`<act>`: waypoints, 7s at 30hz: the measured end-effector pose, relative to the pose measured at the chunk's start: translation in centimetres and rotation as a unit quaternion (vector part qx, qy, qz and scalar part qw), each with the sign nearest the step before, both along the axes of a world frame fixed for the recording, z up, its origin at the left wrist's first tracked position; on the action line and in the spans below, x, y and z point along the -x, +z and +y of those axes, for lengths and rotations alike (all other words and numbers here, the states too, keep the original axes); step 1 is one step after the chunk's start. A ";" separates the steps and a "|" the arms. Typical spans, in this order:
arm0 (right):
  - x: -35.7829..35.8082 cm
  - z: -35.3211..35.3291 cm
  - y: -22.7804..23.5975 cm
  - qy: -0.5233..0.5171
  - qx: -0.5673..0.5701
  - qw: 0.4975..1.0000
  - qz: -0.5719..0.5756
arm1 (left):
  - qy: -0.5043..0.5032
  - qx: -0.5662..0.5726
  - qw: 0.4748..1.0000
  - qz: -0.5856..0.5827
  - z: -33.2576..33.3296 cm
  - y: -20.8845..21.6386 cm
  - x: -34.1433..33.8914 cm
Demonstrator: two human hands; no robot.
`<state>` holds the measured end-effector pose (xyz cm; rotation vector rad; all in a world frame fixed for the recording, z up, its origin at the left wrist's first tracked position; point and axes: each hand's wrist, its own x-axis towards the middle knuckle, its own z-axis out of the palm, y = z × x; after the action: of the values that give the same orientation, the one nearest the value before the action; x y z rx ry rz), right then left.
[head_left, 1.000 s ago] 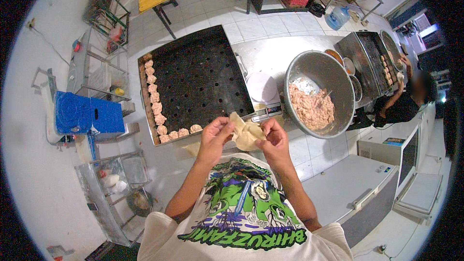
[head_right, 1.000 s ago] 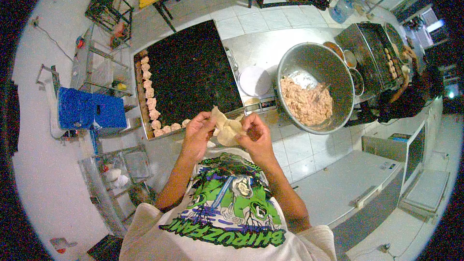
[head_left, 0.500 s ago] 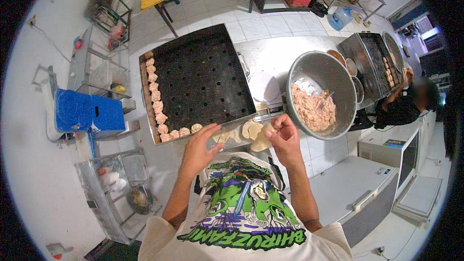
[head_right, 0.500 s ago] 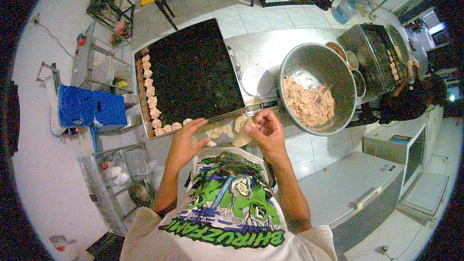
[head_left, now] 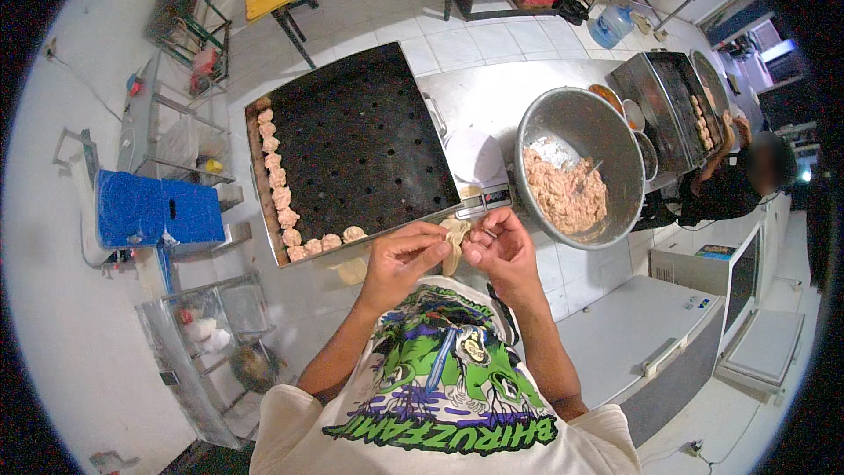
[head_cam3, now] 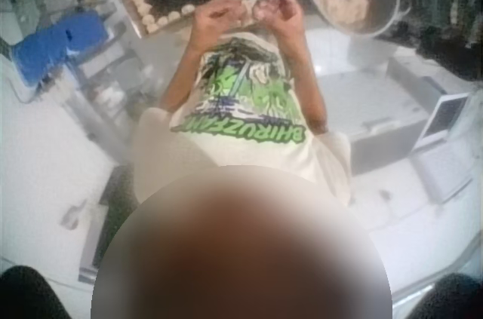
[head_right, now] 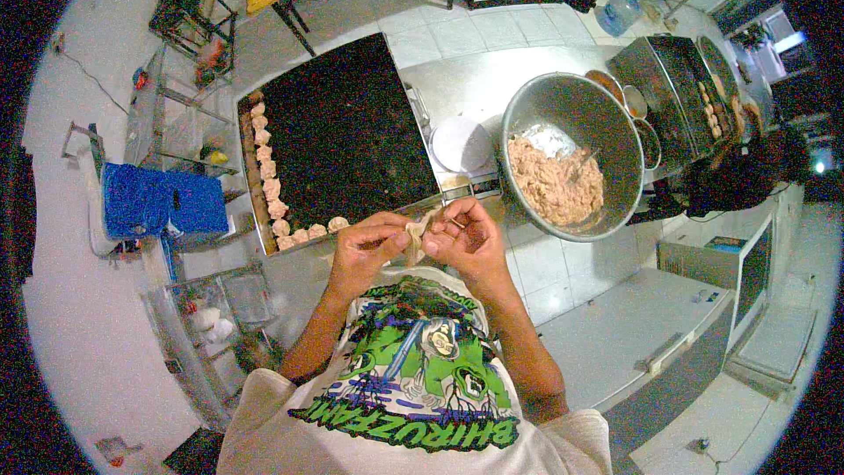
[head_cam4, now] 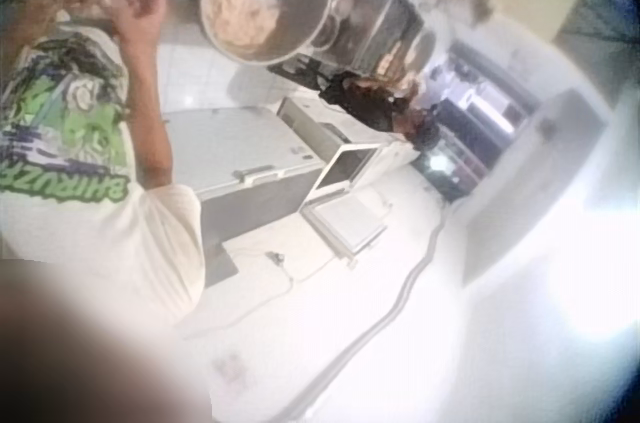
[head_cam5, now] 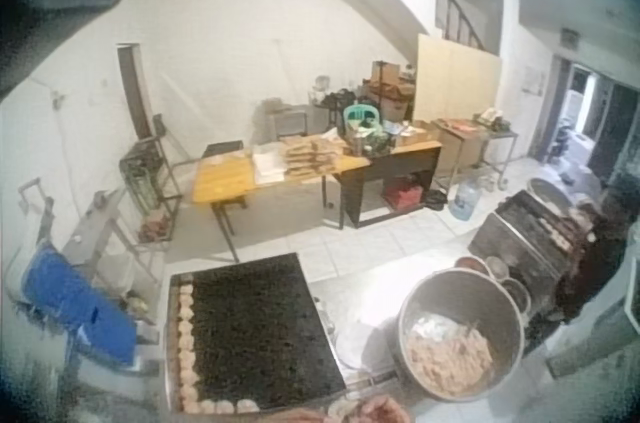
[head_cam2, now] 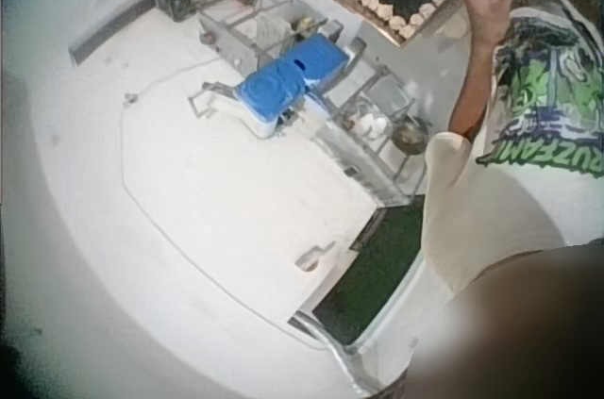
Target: The person scoops meat filling from a large metal bowl and places it onto round dough wrappers held in the left hand, then folds and seals each dumpling by hand. Finished dumplings are placed in rows on a perforated metal tray. The process repeats continuously throughout the clip.
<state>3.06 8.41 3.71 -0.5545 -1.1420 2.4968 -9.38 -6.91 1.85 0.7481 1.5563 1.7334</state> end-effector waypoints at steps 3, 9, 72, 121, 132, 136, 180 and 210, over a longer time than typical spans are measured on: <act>-0.2 -0.1 0.1 0.008 -0.033 0.999 -0.003 | 0.002 -0.007 1.000 0.013 0.2 0.5 -0.2; -0.4 -0.4 -0.4 -0.004 -0.080 0.997 -0.022 | 0.020 -0.013 0.997 -0.076 0.2 -0.1 -0.5; 2.9 -2.3 -26.2 0.211 -0.761 0.591 -0.165 | 0.188 0.196 0.962 0.034 -11.5 -0.7 1.2; -9.0 29.8 -22.6 0.060 -0.481 0.823 -0.296 | 0.157 -0.343 0.824 -0.423 11.4 0.1 -10.4; -8.1 31.6 -19.7 0.078 -0.541 0.804 -0.233 | 0.166 -0.524 0.721 -0.422 14.2 0.9 -10.3; -8.1 32.4 -19.1 0.128 -0.589 0.782 -0.160 | 0.249 -0.479 0.734 -0.412 15.0 1.6 -10.3; -6.4 31.6 -12.0 0.180 -0.574 0.772 -0.204 | 0.297 -0.128 0.880 -0.347 21.2 -1.5 -13.4; -5.6 28.3 3.2 0.215 -0.468 0.857 -0.015 | 0.252 -0.143 0.891 -0.350 24.4 -1.9 -15.1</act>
<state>8.70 36.68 6.89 -0.0459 -2.4488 1.8319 5.68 17.53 -0.04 -0.2102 1.0364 2.2929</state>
